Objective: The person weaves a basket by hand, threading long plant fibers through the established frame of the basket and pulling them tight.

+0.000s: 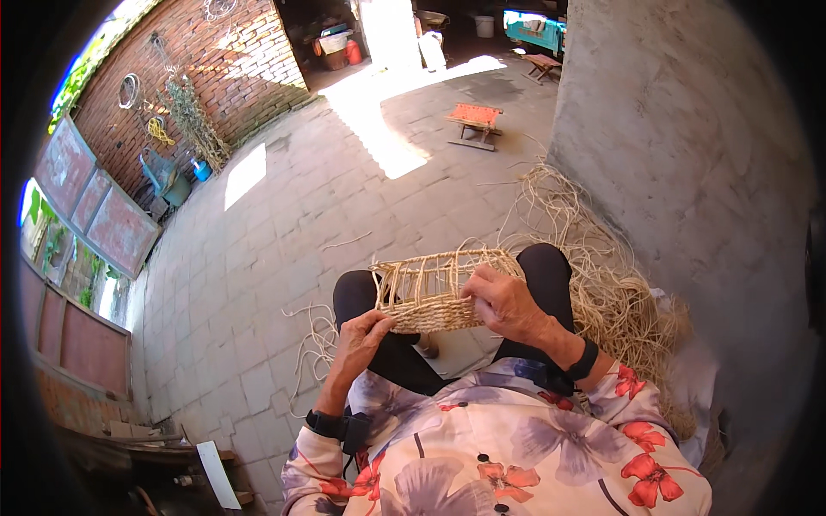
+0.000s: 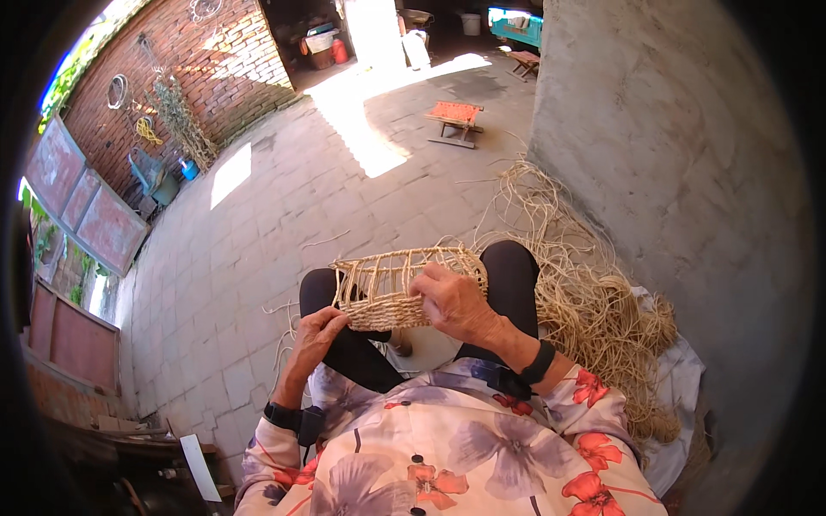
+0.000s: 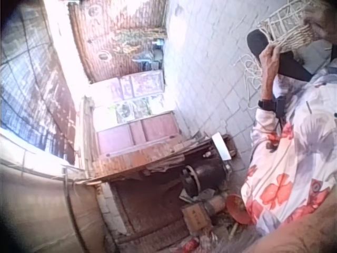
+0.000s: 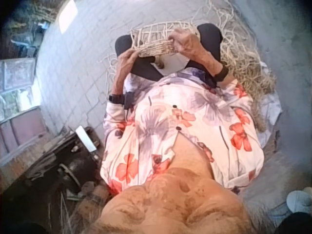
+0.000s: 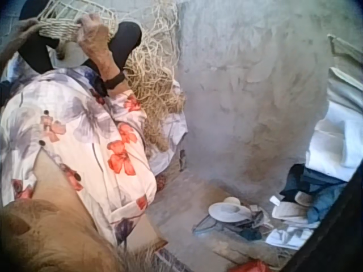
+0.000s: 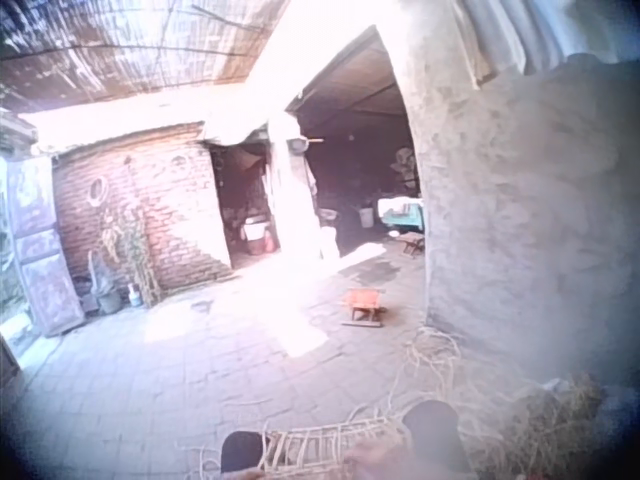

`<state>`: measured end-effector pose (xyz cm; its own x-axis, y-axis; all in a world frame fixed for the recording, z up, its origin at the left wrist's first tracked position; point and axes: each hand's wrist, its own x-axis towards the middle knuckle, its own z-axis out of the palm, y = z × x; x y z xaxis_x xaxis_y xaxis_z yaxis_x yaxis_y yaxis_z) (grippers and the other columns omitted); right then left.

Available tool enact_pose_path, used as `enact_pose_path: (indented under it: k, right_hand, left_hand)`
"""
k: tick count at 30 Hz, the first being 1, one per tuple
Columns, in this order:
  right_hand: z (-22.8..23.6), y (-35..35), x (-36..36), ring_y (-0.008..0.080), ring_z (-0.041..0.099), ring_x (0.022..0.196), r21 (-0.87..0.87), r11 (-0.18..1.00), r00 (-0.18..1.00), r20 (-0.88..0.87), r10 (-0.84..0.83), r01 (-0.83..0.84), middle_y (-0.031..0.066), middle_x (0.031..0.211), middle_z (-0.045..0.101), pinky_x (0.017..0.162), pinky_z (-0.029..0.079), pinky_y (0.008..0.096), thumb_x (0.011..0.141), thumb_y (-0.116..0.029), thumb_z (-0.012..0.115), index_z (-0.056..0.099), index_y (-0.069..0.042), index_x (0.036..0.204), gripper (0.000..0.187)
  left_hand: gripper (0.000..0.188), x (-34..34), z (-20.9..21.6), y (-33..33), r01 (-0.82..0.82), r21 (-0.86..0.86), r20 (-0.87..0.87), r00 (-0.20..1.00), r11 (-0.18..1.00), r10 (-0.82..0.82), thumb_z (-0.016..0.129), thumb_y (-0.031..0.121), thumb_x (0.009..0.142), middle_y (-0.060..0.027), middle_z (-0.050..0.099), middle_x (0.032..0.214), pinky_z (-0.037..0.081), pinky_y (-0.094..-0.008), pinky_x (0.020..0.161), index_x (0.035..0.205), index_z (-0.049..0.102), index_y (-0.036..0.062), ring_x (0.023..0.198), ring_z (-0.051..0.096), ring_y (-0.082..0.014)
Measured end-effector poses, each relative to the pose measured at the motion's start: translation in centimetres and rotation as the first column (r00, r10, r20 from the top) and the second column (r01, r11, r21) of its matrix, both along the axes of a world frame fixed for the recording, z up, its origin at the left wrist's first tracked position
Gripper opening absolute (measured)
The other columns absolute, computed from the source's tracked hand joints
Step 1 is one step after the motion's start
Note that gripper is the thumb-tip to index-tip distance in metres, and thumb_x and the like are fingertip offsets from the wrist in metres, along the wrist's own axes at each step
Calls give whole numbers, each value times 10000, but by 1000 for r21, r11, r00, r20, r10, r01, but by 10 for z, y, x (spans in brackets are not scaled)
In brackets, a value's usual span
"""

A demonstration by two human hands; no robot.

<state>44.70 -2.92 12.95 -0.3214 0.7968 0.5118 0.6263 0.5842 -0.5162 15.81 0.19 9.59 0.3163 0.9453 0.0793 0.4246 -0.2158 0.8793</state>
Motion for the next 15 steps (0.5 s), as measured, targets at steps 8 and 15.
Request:
enact_pose_path:
  k: [8, 15]
  right_hand:
    - [6, 19, -14, 305, 618, 729, -49, 997, 992, 113, -56, 62, 106, 812, 556, 639, 498, 403, 781, -62, 632, 603, -71, 865, 89]
    - [5, 25, -8, 351, 619, 761, -81, 997, 993, 120, 18, -8, 133, 823, 563, 660, 505, 452, 795, -84, 612, 567, -64, 836, 63]
  left_hand:
    - [220, 2, 0, 9, -15, -51, 12, 1000, 999, 15, 649, 197, 925, 7, 557, 661, 417, -250, 587, 899, 679, -19, 653, 486, -61]
    - [223, -2, -2, 11, -5, -77, -24, 1000, 997, 4, 652, 200, 923, 9, 571, 674, 427, -251, 597, 902, 679, -20, 663, 497, -64]
